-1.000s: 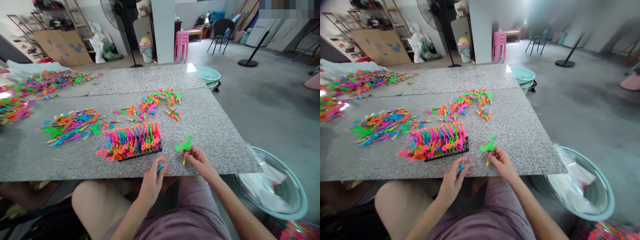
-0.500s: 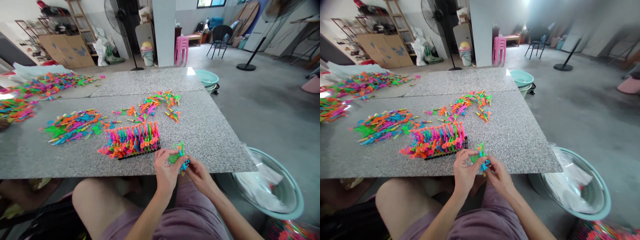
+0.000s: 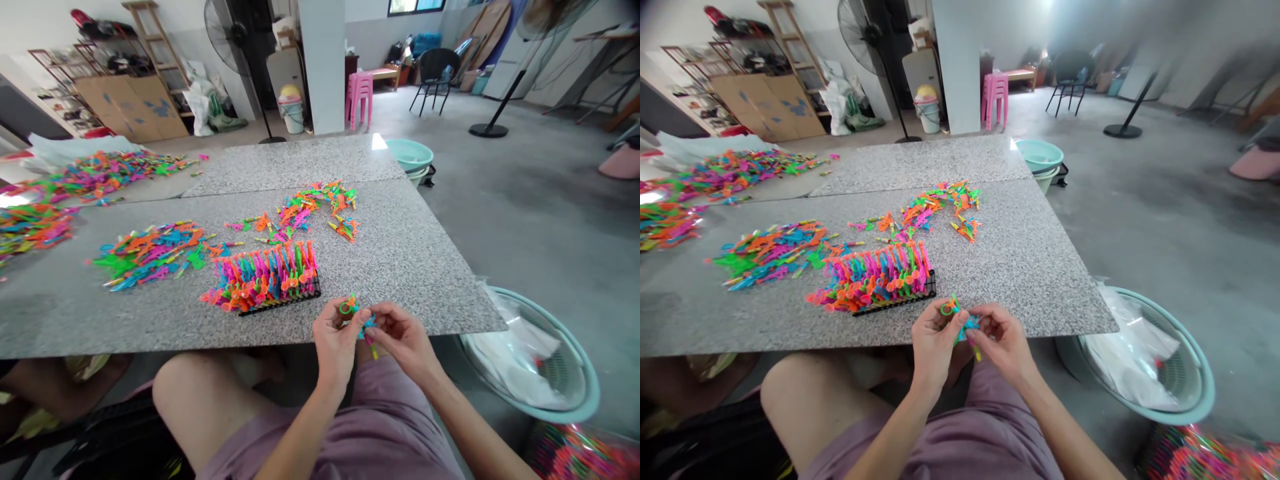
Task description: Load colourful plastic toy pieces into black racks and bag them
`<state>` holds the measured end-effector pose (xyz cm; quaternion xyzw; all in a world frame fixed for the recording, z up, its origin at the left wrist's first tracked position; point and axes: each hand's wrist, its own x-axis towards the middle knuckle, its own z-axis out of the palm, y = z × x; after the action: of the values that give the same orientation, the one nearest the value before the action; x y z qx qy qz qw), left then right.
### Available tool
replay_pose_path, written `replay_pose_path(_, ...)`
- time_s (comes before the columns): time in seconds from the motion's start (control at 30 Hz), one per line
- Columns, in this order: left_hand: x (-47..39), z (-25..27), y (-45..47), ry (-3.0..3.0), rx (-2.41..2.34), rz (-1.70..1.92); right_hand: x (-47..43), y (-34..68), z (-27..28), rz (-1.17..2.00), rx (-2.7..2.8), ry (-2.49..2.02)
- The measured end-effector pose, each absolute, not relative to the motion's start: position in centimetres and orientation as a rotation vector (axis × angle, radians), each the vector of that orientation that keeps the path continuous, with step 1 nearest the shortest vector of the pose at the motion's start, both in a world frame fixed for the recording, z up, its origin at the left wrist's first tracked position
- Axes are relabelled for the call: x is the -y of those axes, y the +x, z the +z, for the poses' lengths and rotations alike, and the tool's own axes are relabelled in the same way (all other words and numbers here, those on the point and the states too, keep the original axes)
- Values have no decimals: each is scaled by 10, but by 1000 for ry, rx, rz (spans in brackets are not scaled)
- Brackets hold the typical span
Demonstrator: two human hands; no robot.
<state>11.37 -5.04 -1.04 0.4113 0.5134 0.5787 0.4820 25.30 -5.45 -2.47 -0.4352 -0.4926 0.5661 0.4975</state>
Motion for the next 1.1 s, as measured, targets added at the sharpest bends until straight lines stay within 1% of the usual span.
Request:
replay_pose_path(0.13, 55, -10, 117, 1029, -1212, 1388, 56, 244, -25, 1388, 930, -1095)
replay_pose_path(0.3, 64, -5, 116, 1008, -1198, 1374, 63, 246, -14, 1587, 725, -1044)
replay_pose_path(0.57, 73, 1, 122, 972, -1184, 1357, 67, 252, 4, 1807, 518, -958)
replay_pose_path(0.9, 80, -2, 126, 1021, -1294, 1438, 69, 246, 3, 1650, 590, -1015)
replay_pose_path(1.1, 78, -4, 123, 922, -1130, 1388, 67, 241, -2, 1681, 616, -963)
